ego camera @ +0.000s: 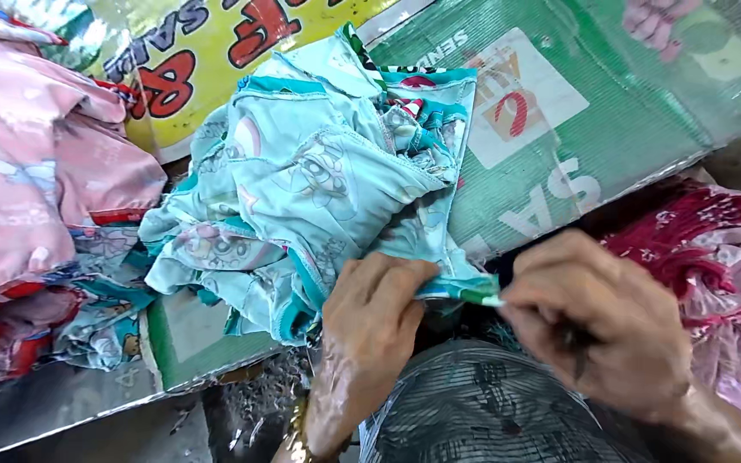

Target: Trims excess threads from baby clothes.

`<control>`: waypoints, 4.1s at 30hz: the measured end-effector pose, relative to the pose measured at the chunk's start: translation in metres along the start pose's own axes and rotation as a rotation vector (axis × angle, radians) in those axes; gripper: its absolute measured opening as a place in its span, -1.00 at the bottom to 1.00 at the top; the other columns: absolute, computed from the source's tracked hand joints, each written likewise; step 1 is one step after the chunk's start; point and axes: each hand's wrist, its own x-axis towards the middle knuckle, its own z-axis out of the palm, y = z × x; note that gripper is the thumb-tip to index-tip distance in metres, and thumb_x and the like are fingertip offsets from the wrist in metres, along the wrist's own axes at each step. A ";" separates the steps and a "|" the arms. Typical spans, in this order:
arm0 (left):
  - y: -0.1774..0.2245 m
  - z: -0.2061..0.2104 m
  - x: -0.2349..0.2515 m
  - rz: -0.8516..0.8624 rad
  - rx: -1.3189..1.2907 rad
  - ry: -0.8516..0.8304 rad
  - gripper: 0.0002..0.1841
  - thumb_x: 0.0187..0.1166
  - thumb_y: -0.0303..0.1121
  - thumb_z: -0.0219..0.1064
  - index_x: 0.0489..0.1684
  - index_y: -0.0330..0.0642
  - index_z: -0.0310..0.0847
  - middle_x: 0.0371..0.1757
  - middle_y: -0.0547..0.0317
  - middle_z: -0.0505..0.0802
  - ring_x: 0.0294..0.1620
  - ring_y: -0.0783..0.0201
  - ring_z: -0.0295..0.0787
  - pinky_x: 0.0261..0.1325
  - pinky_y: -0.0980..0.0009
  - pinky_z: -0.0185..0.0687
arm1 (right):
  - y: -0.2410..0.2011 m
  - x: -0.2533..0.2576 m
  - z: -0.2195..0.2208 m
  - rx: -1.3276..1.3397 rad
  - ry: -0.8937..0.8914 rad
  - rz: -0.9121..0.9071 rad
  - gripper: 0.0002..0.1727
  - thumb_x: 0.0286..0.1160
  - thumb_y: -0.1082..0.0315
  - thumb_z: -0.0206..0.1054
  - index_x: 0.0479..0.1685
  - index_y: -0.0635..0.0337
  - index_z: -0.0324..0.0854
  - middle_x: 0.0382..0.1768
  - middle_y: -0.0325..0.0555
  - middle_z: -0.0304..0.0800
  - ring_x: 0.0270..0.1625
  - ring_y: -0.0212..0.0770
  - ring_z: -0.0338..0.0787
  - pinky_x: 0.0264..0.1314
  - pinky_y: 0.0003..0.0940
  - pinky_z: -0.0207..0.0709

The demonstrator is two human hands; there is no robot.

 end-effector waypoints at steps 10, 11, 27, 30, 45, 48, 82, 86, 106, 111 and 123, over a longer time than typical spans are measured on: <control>0.009 0.024 -0.001 -0.358 -1.140 0.358 -0.85 0.64 -0.34 0.37 -0.04 -0.09 0.85 -0.10 0.24 0.91 -0.06 0.45 0.86 0.07 0.48 0.80 | -0.004 0.020 0.029 0.277 0.141 -0.051 -0.69 0.63 0.13 0.42 0.07 0.14 0.54 -0.16 -0.27 0.64 -0.27 -0.66 0.58 -0.27 -0.85 0.45; 0.010 0.025 -0.001 -0.366 -1.164 0.354 -0.86 0.63 -0.35 0.37 -0.05 -0.09 0.85 -0.10 0.24 0.91 -0.07 0.45 0.86 0.06 0.49 0.81 | -0.004 0.026 0.033 0.265 0.147 -0.060 -0.63 0.55 0.13 0.49 0.13 0.14 0.53 -0.13 -0.27 0.61 -0.27 -0.65 0.55 -0.28 -0.85 0.43; 0.006 0.024 -0.007 -0.450 -1.278 0.364 -0.87 0.61 -0.37 0.39 -0.10 -0.14 0.85 -0.21 0.19 0.91 -0.17 0.44 0.88 -0.02 0.49 0.83 | -0.009 0.031 0.039 0.212 0.091 -0.081 -0.72 0.55 0.16 0.48 -0.03 0.17 0.64 -0.23 -0.28 0.63 -0.30 -0.63 0.56 -0.30 -0.81 0.43; 0.008 0.025 -0.008 -0.511 -1.315 0.378 -0.88 0.63 -0.39 0.37 -0.13 -0.14 0.85 -0.25 0.19 0.91 -0.21 0.43 0.89 -0.05 0.47 0.84 | -0.008 0.027 0.045 0.159 0.181 -0.117 -0.93 0.59 0.41 0.39 -0.17 0.23 0.66 -0.24 -0.20 0.71 -0.19 -0.54 0.70 -0.16 -0.75 0.58; 0.022 0.022 -0.026 0.038 -0.469 0.222 -0.76 0.75 -0.20 0.27 -0.05 -0.17 0.77 0.04 0.27 0.84 0.23 0.45 0.73 0.28 0.52 0.68 | -0.002 -0.010 0.034 0.293 0.052 0.124 -0.75 0.59 0.23 0.40 0.14 0.02 0.59 -0.14 -0.38 0.79 -0.16 -0.70 0.73 -0.10 -0.81 0.62; 0.003 -0.005 -0.027 0.128 0.068 0.360 -0.84 0.72 -0.21 0.30 -0.04 -0.03 0.73 0.13 0.30 0.80 0.35 0.36 0.68 0.41 0.38 0.61 | 0.004 0.012 0.006 0.673 0.183 0.241 -0.82 0.56 0.27 0.41 0.07 -0.18 0.72 -0.24 -0.59 0.80 -0.41 -0.68 0.69 -0.42 -0.74 0.62; -0.030 -0.064 0.040 -0.252 0.221 -0.052 -0.11 0.52 0.01 0.47 0.85 0.10 0.04 0.43 0.14 0.70 0.19 0.31 0.79 0.14 0.26 0.78 | 0.038 0.038 -0.040 -0.308 -0.114 -0.074 -0.71 0.55 0.11 0.39 -0.12 0.18 0.75 -0.19 -0.07 0.72 -0.36 -0.28 0.67 -0.44 -0.35 0.54; -0.001 -0.038 0.015 0.081 0.395 0.106 -0.60 0.69 -0.13 0.30 0.25 -0.28 0.58 0.15 -0.16 0.77 0.20 0.04 0.71 0.21 0.16 0.61 | 0.027 0.012 -0.001 -0.416 -0.177 -0.144 -0.75 0.48 0.21 0.41 0.01 0.13 0.75 -0.14 0.00 0.75 -0.53 -0.11 0.68 -0.69 -0.25 0.40; 0.005 0.009 0.037 -0.224 -0.418 -0.247 -0.71 0.80 -0.34 0.12 -0.28 -0.14 0.75 -0.57 0.37 0.67 -0.60 0.54 0.57 -0.59 0.66 0.45 | 0.022 0.022 0.005 -0.055 0.039 -0.073 -0.77 0.50 0.27 0.49 -0.06 0.25 0.68 -0.18 -0.14 0.69 -0.30 -0.45 0.61 -0.35 -0.61 0.47; 0.006 0.013 0.030 -0.184 -0.350 -0.217 -0.74 0.81 -0.34 0.11 -0.29 -0.13 0.68 -0.58 0.37 0.63 -0.60 0.54 0.54 -0.58 0.63 0.43 | 0.022 0.023 0.008 0.080 0.044 -0.098 -0.94 0.58 0.45 0.33 -0.17 0.26 0.67 -0.21 -0.20 0.69 -0.20 -0.52 0.66 -0.17 -0.69 0.56; -0.029 -0.055 0.032 -0.217 0.491 -0.009 -0.31 0.69 0.09 0.26 0.61 -0.27 0.36 0.23 -0.26 0.75 0.02 -0.18 0.78 0.00 -0.19 0.64 | 0.039 0.013 -0.036 -0.073 0.047 0.120 -0.69 0.75 0.16 0.17 -0.31 0.13 0.66 -0.45 -0.50 0.61 -0.45 -0.80 0.51 -0.40 -0.87 0.40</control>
